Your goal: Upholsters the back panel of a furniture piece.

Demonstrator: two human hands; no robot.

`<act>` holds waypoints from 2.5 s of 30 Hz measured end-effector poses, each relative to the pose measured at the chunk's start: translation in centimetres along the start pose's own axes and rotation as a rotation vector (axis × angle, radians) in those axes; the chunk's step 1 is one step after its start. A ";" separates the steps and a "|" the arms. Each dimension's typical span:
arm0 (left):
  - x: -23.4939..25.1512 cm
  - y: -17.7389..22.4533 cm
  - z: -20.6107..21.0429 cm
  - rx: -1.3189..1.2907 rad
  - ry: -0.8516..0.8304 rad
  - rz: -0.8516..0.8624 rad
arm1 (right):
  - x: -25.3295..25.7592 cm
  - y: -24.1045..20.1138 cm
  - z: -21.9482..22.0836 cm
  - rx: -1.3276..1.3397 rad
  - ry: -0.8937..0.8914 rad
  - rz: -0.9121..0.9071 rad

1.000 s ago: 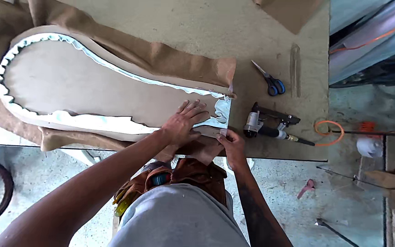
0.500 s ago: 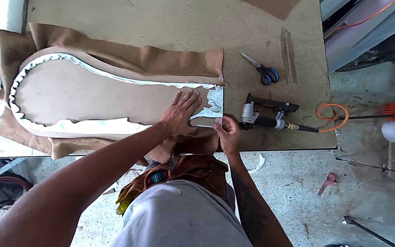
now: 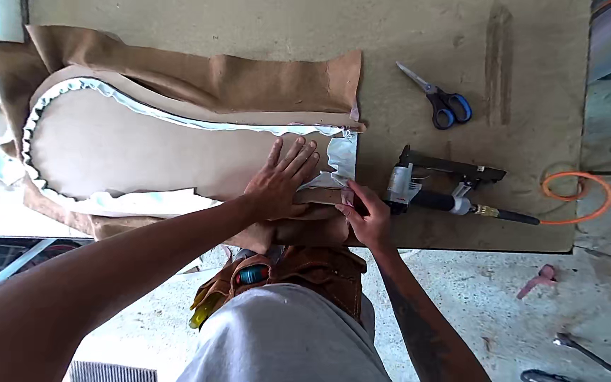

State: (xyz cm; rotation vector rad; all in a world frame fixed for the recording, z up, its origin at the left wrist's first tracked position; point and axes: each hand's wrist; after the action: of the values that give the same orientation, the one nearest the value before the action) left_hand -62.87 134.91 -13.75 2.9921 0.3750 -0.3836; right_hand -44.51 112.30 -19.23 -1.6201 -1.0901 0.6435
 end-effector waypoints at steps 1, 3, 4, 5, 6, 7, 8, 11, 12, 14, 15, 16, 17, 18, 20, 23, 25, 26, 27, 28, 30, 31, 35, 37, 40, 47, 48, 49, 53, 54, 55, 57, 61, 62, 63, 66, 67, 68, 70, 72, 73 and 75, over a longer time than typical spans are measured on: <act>0.2 -0.1 0.0 0.005 0.003 0.005 | 0.1 0.2 0.0 0.004 0.008 -0.006; 0.3 -0.2 0.3 0.007 0.029 0.003 | 0.5 0.6 0.1 0.006 0.016 -0.018; 0.3 -0.2 0.5 0.011 0.028 0.000 | 0.5 0.7 0.3 0.009 0.025 -0.022; 0.2 -0.1 0.5 0.006 0.020 -0.004 | 0.4 0.9 0.3 0.009 0.033 -0.025; 0.2 0.1 0.6 0.000 0.013 -0.011 | 0.4 1.0 0.4 0.016 0.039 -0.031; 0.3 0.1 0.6 0.000 0.009 -0.017 | 0.5 1.2 0.5 0.031 0.041 -0.034; 0.3 0.0 0.6 0.000 0.009 -0.020 | 0.5 1.3 0.6 0.040 0.046 -0.033; 0.4 0.1 0.9 -0.012 0.032 -0.026 | 0.3 1.0 0.4 0.021 0.044 0.017; 0.4 0.0 0.9 -0.022 0.042 -0.028 | 0.0 0.7 0.5 0.007 0.036 0.052; 0.2 0.0 0.8 -0.037 0.054 -0.025 | -0.4 -0.1 0.5 0.019 0.032 0.115; 0.3 -0.1 0.8 -0.042 0.058 -0.024 | -0.2 -0.5 0.4 0.051 0.026 0.169; 0.3 0.0 0.8 -0.047 0.059 -0.023 | 0.0 -1.1 0.2 0.113 0.024 0.257; 0.2 0.0 0.8 -0.051 0.058 -0.022 | 0.6 -1.8 0.1 0.205 0.034 0.369; 0.2 -0.1 0.8 -0.054 0.057 -0.023 | 1.5 -2.5 0.3 0.296 0.057 0.466; 0.1 0.0 0.8 -0.062 0.058 -0.022 | 2.6 -4.0 0.9 0.267 0.061 0.616; 0.0 0.0 0.7 -0.060 0.060 -0.020 | 2.1 -5.6 1.8 0.307 0.060 0.682; 0.1 -0.1 0.8 -0.055 0.060 -0.020 | 2.2 -5.6 2.0 0.369 0.079 0.682; 0.1 -0.1 0.8 -0.054 0.061 -0.020 | 2.1 -5.5 2.0 0.384 0.071 0.679; -0.1 0.0 0.8 -0.057 0.061 -0.020 | 1.9 -5.3 1.8 0.394 0.058 0.675; -0.1 0.0 0.8 -0.063 0.061 -0.019 | 1.8 -5.1 1.6 0.409 0.042 0.677; 0.0 -0.1 0.6 -0.058 0.061 -0.023 | 3.1 -4.8 1.3 0.487 0.021 0.691; 0.0 -0.1 0.6 -0.058 0.058 -0.024 | 3.5 -4.8 1.3 0.529 0.020 0.698; 0.1 -0.2 0.7 -0.059 0.062 -0.020 | 4.0 -4.9 1.4 0.585 0.021 0.700; 0.1 -0.2 0.8 -0.050 0.056 -0.019 | 3.9 -4.7 1.7 0.611 0.058 0.708; 0.2 -0.1 0.8 -0.052 0.049 -0.019 | 4.0 -4.6 1.9 0.662 0.094 0.733; 0.1 -0.1 1.0 -0.058 0.070 -0.018 | 4.0 -5.2 1.2 0.478 0.059 0.762; 0.2 -0.1 0.9 -0.057 0.072 -0.020 | 3.9 -5.6 0.2 0.349 0.011 0.732; 0.2 -0.2 0.9 -0.054 0.071 -0.023 | 3.8 -6.3 -1.3 0.223 -0.048 0.673; 0.2 -0.3 1.2 -0.058 0.090 -0.023 | 2.3 -7.3 -11.7 -0.364 -0.076 0.328; 0.1 -0.2 1.2 -0.065 0.090 -0.024 | 2.0 -6.5 -14.4 -0.503 -0.120 0.318; 0.0 -0.2 1.2 -0.072 0.086 -0.024 | 1.8 -5.3 -16.5 -0.605 -0.190 0.322; 0.0 -0.3 1.3 -0.090 0.111 -0.017 | 1.9 -2.5 -18.6 -0.740 -0.343 0.278; -0.2 -0.2 1.3 -0.104 0.128 -0.012 | 3.9 0.4 -19.3 -0.837 -0.487 0.116; -0.2 -0.2 1.2 -0.101 0.123 -0.014 | 4.4 0.5 -19.5 -0.860 -0.508 0.092; -0.2 -0.2 1.1 -0.103 0.120 -0.016 | 4.8 0.4 -19.4 -0.896 -0.536 0.075; -0.3 -0.3 1.1 -0.122 0.130 -0.006 | 6.1 -1.6 -18.4 -1.046 -0.600 0.128; -0.3 -0.2 1.1 -0.126 0.137 -0.004 | 6.6 -2.9 -17.9 -1.069 -0.602 0.146; -0.3 -0.3 1.1 -0.129 0.147 -0.004 | 7.2 -4.5 -17.3 -1.072 -0.594 0.154; -0.4 -0.5 1.2 -0.144 0.174 -0.002 | 8.6 -8.3 -15.8 -1.024 -0.597 0.265; -0.4 -0.6 1.5 -0.156 0.203 0.005 | 9.2 -11.7 -14.3 -0.841 -0.617 0.333; -0.4 -0.7 1.7 -0.159 0.217 0.011 | 9.5 -12.9 -13.4 -0.713 -0.675 0.322; -0.4 -0.6 1.8 -0.171 0.226 0.015 | 10.3 -14.1 -11.2 -0.503 -0.811 0.255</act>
State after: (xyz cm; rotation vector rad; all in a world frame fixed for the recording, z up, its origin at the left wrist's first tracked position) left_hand -63.83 135.11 -15.46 2.8733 0.3832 -0.0087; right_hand -35.33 117.17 -1.23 -2.0013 -1.7412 1.3500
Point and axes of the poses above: each hand's wrist, its own x-axis towards the middle knuckle, its own z-axis out of the palm, y = z × x, and after that the axes turned 7 degrees about x, right-handed
